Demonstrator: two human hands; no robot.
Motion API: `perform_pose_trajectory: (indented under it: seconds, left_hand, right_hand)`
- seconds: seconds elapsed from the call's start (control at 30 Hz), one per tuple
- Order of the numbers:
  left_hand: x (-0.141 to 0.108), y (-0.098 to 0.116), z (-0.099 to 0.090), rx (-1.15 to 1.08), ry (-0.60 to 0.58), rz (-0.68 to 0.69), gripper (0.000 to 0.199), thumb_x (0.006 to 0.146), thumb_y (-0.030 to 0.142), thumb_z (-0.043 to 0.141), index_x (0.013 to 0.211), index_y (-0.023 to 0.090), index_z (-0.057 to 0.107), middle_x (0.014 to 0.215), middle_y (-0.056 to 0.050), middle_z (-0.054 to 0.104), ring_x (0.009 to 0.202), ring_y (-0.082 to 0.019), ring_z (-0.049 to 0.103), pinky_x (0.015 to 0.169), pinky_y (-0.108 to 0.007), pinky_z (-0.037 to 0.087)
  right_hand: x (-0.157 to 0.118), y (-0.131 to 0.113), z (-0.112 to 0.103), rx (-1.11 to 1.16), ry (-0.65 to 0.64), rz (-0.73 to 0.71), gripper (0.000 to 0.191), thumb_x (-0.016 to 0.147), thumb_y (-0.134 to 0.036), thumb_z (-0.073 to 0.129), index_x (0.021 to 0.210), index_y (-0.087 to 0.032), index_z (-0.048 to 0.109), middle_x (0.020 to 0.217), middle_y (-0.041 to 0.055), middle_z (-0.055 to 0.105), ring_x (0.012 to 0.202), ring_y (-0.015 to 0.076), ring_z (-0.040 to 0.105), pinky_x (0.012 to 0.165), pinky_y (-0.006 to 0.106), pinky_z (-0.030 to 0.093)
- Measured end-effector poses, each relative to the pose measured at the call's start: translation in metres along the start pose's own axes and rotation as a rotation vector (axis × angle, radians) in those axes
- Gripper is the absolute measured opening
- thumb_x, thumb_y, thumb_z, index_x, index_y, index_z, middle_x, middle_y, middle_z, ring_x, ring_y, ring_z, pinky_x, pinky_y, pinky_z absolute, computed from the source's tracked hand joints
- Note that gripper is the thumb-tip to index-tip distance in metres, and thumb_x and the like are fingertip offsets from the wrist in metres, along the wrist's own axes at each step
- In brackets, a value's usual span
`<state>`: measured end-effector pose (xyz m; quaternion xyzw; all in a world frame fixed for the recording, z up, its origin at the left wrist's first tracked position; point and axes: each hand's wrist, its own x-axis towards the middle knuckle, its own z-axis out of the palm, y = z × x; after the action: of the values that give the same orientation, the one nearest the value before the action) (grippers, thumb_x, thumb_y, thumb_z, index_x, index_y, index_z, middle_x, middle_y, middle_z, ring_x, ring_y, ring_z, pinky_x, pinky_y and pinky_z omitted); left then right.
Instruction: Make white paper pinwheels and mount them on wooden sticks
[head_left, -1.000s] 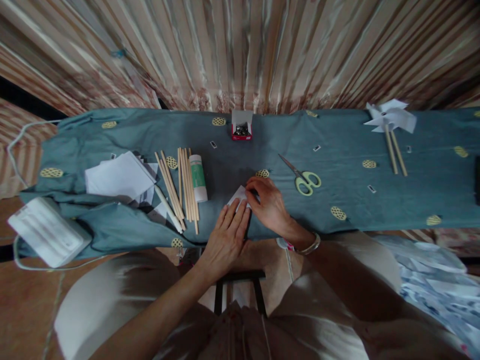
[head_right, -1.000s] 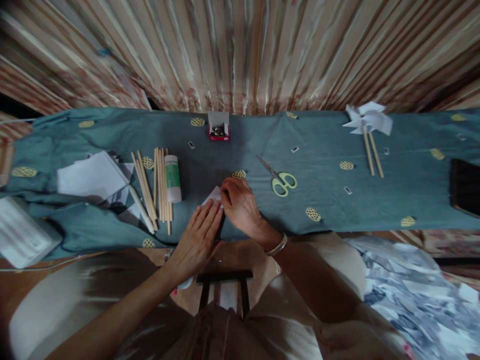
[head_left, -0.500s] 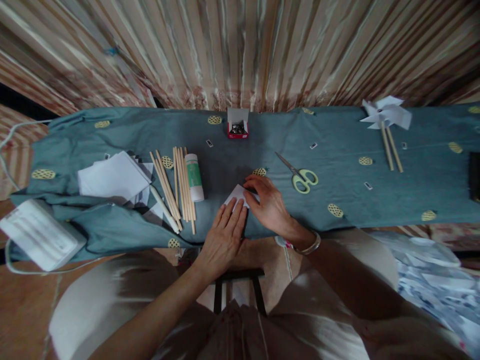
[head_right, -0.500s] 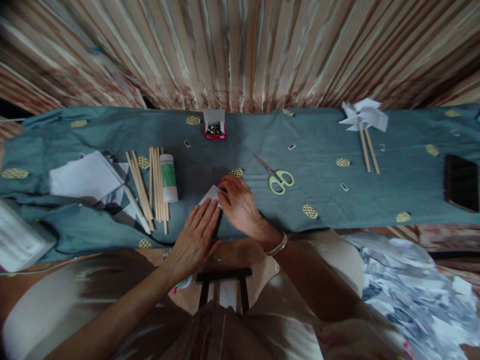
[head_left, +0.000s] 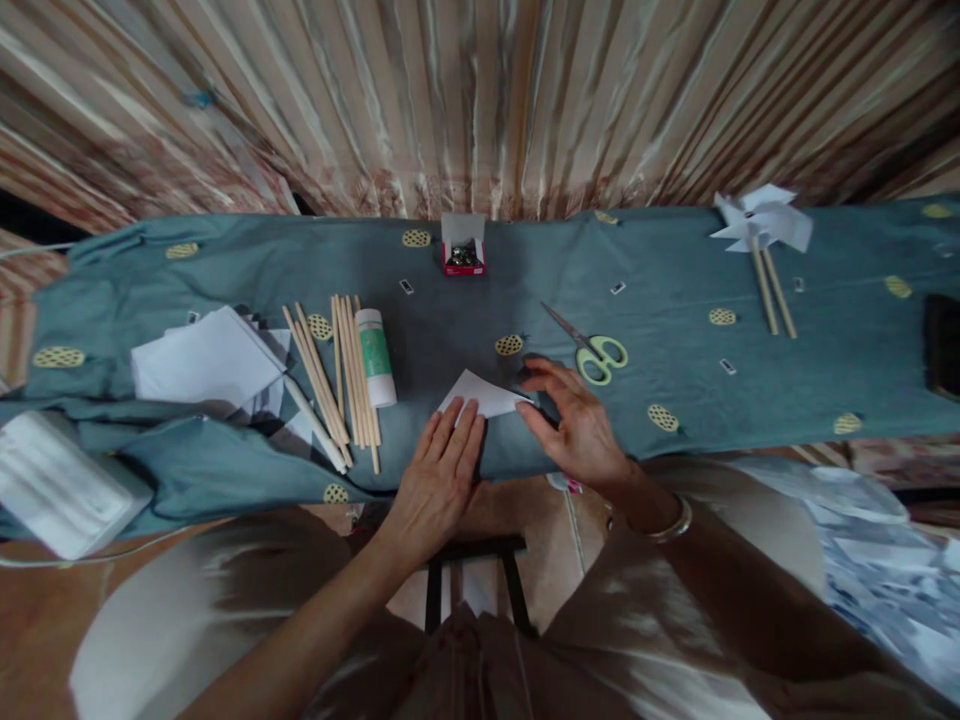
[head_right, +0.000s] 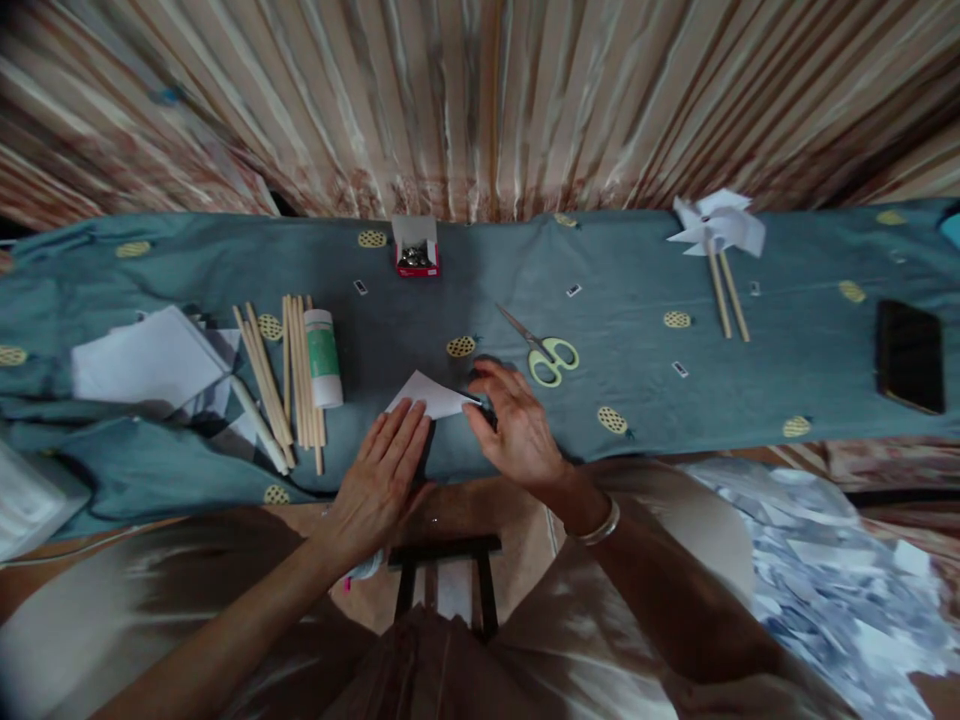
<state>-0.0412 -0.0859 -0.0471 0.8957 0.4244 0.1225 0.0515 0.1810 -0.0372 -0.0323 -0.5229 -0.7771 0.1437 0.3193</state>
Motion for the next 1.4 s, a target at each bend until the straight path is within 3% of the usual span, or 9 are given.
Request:
perform_pose_trajectory:
  seconds: [0.1, 0.47, 0.9, 1.1, 1.4]
  left_hand:
    - [0.001, 0.000, 0.000, 0.016, 0.003, 0.009, 0.069, 0.094, 0.026, 0.055, 0.152, 0.001, 0.027, 0.157, -0.025, 0.038, 0.152, -0.037, 0.022, 0.118, -0.055, 0.035]
    - [0.000, 0.001, -0.001, 0.014, 0.013, 0.014, 0.071, 0.095, 0.024, 0.055, 0.154, 0.001, 0.023, 0.156, -0.025, 0.040, 0.153, -0.035, 0.019, 0.119, -0.055, 0.034]
    - [0.001, 0.000, -0.002, 0.024, -0.001, 0.012, 0.074, 0.094, 0.024, 0.056, 0.155, 0.001, 0.021, 0.156, -0.025, 0.039, 0.153, -0.035, 0.021, 0.119, -0.053, 0.034]
    - [0.001, -0.001, -0.003, 0.000, -0.023, 0.008, 0.080, 0.093, 0.025, 0.057, 0.157, 0.003, 0.013, 0.158, -0.025, 0.035, 0.154, -0.034, 0.016, 0.120, -0.055, 0.031]
    - [0.002, -0.003, -0.003, 0.001, -0.018, 0.026, 0.070, 0.093, 0.028, 0.057, 0.151, 0.000, 0.029, 0.157, -0.027, 0.037, 0.152, -0.037, 0.022, 0.119, -0.055, 0.032]
  right_hand:
    - [-0.003, -0.002, -0.001, -0.022, 0.000, -0.083, 0.016, 0.095, -0.023, 0.055, 0.105, -0.018, 0.067, 0.126, 0.0146, 0.068, 0.115, 0.0268, 0.064, 0.101, 0.047, 0.053]
    - [-0.006, 0.001, -0.003, -0.091, -0.002, -0.117, 0.020, 0.097, -0.022, 0.053, 0.104, -0.015, 0.071, 0.120, 0.0148, 0.070, 0.110, 0.0251, 0.065, 0.099, 0.042, 0.055]
    - [-0.014, 0.006, 0.003, -0.251, 0.006, -0.280, 0.027, 0.094, -0.017, 0.057, 0.116, -0.013, 0.071, 0.124, 0.0158, 0.071, 0.115, 0.0272, 0.063, 0.101, 0.043, 0.054]
    - [-0.017, 0.005, 0.004, -0.310, 0.012, -0.298, 0.027, 0.095, -0.018, 0.056, 0.117, -0.013, 0.071, 0.124, 0.0152, 0.071, 0.114, 0.0262, 0.065, 0.100, 0.042, 0.053]
    - [-0.019, 0.003, 0.004, -0.303, -0.033, -0.298, 0.030, 0.096, -0.018, 0.054, 0.122, -0.013, 0.068, 0.125, 0.0163, 0.071, 0.113, 0.0272, 0.066, 0.096, 0.043, 0.054]
